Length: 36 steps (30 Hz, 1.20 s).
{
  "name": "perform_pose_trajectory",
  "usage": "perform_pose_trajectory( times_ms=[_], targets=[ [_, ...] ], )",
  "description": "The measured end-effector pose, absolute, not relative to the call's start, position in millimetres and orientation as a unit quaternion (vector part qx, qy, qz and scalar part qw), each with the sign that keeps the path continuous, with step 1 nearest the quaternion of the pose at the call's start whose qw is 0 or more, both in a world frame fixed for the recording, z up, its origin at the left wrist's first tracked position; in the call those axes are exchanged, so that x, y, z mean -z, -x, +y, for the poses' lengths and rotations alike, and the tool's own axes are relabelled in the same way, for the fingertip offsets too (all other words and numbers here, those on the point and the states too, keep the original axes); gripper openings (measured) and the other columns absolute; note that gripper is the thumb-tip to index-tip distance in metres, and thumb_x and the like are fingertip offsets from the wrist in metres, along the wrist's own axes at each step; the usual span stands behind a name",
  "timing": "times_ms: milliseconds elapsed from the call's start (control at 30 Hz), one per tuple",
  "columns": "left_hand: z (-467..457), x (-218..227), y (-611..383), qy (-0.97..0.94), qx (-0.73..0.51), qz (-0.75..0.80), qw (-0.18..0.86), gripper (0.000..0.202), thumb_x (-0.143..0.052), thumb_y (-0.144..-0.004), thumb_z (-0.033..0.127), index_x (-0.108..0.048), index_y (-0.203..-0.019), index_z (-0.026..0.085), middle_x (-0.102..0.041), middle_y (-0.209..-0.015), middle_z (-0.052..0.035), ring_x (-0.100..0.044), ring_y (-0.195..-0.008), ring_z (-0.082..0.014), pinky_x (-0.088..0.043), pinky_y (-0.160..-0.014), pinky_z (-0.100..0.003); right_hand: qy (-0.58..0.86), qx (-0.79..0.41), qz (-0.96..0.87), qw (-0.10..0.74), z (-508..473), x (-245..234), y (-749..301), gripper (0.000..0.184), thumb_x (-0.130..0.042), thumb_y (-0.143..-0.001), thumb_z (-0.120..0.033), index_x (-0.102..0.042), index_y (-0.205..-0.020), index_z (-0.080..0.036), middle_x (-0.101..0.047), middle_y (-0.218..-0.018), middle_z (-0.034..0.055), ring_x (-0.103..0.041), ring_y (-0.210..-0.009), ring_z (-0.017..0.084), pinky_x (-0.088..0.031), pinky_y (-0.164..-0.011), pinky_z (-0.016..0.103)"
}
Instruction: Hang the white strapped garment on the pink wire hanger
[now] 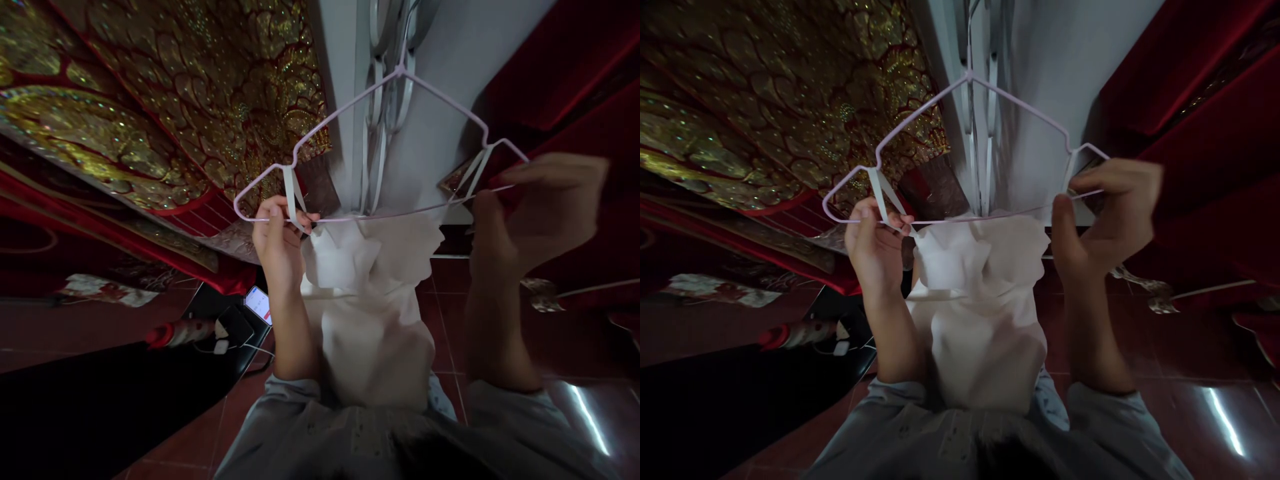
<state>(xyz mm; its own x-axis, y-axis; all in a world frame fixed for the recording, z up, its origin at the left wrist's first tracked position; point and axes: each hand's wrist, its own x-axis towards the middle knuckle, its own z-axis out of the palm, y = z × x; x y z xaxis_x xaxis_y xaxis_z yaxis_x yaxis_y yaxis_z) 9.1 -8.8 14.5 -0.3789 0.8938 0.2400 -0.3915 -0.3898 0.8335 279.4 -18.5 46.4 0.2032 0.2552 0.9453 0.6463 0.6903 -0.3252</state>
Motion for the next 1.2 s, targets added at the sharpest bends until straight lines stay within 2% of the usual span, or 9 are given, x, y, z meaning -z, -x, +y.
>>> perform_pose_trajectory(
  times_ms=[67,200,433,533,667,800,867,1033,1200],
  targets=[
    [-9,-15,-10,-0.355,-0.751,0.356,0.428,0.037,-0.079,-0.101,0.056,-0.066,-0.092,0.023,-0.062,-0.064,0.0033,-0.075,-0.068,-0.0164,-0.057,-0.065,-0.026,0.395,0.037,-0.672,0.625,-31,-38,-262,0.012,-0.075,-0.097,-0.029,-0.077,-0.109,-0.03,-0.066,-0.095,0.0054,-0.065,-0.086,0.023,-0.055,-0.075,0.041],
    [-9,-8,-12,-0.368,-0.763,0.336,0.412,0.036,-0.083,-0.097,0.057,-0.07,-0.094,0.024,-0.065,-0.067,0.0034,-0.071,-0.067,-0.0157,-0.06,-0.074,-0.029,0.443,-0.167,-0.754,0.456,-47,-5,-229,0.044,-0.074,-0.095,-0.028,-0.068,-0.138,-0.031,-0.069,-0.129,0.0071,-0.059,-0.07,0.012,-0.058,-0.063,0.034],
    [-32,7,-8,-0.43,-0.706,0.452,0.336,0.035,-0.085,-0.095,0.055,-0.081,-0.086,0.021,-0.079,-0.088,-0.0031,-0.071,-0.085,-0.0159,-0.057,-0.083,-0.027,0.47,-0.142,-0.672,0.554,-43,30,-207,0.035,-0.065,-0.1,-0.031,-0.069,-0.134,-0.031,-0.064,-0.132,0.0079,-0.05,-0.065,0.01,-0.058,-0.064,0.034],
    [-46,-8,-1,-0.462,-0.681,0.434,0.367,0.03,-0.089,-0.092,0.05,-0.084,-0.087,0.02,-0.076,-0.081,-0.0036,-0.061,-0.066,-0.0121,-0.05,-0.064,-0.024,0.467,-0.151,-0.673,0.554,-40,31,-203,0.036,-0.062,-0.102,-0.035,-0.068,-0.137,-0.031,-0.064,-0.134,0.0083,-0.051,-0.067,0.011,-0.058,-0.064,0.035],
    [-50,-41,19,-0.428,-0.719,0.326,0.44,0.035,-0.092,-0.086,0.054,-0.085,-0.105,0.025,-0.076,-0.088,-0.004,-0.032,-0.046,-0.0066,-0.026,-0.04,-0.028,0.466,-0.147,-0.678,0.55,-39,33,-204,0.036,-0.062,-0.102,-0.036,-0.068,-0.137,-0.031,-0.064,-0.132,0.0089,-0.052,-0.068,0.011,-0.058,-0.064,0.035],
    [-31,-40,40,-0.414,-0.772,0.355,0.326,0.042,-0.083,-0.092,0.052,-0.076,-0.13,0.036,-0.079,-0.141,-0.0056,-0.066,-0.069,-0.0174,-0.035,-0.046,-0.032,0.454,-0.144,-0.678,0.559,-40,34,-211,0.036,-0.063,-0.101,-0.032,-0.069,-0.136,-0.031,-0.064,-0.131,0.0085,-0.055,-0.071,0.011,-0.057,-0.063,0.034],
    [-21,-25,41,-0.395,-0.79,0.388,0.262,0.035,-0.081,-0.096,0.044,-0.076,-0.13,0.038,-0.077,-0.15,-0.0005,-0.074,-0.085,-0.0212,-0.037,-0.051,-0.031,0.452,-0.147,-0.677,0.562,-40,34,-212,0.037,-0.063,-0.101,-0.032,-0.07,-0.137,-0.031,-0.064,-0.131,0.0088,-0.058,-0.075,0.013,-0.056,-0.063,0.033],
    [-20,-4,11,-0.358,-0.762,0.399,0.363,0.022,-0.081,-0.098,0.043,-0.084,-0.109,0.025,-0.088,-0.113,-0.0079,-0.051,-0.053,-0.007,-0.027,-0.047,-0.026,0.46,-0.164,-0.677,0.551,-40,32,-206,0.039,-0.063,-0.1,-0.033,-0.069,-0.139,-0.032,-0.064,-0.133,0.0093,-0.063,-0.081,0.015,-0.058,-0.065,0.034],
    [-30,-16,-11,-0.38,-0.773,0.326,0.389,0.031,-0.083,-0.098,0.047,-0.073,-0.085,0.021,-0.086,-0.088,-0.0062,-0.041,-0.045,-0.0075,-0.03,-0.044,-0.024,0.426,-0.153,-0.713,0.535,-44,19,-213,0.042,-0.066,-0.1,-0.03,-0.071,-0.142,-0.032,-0.069,-0.132,0.0096,-0.068,-0.088,0.017,-0.058,-0.065,0.033]
  ],
)
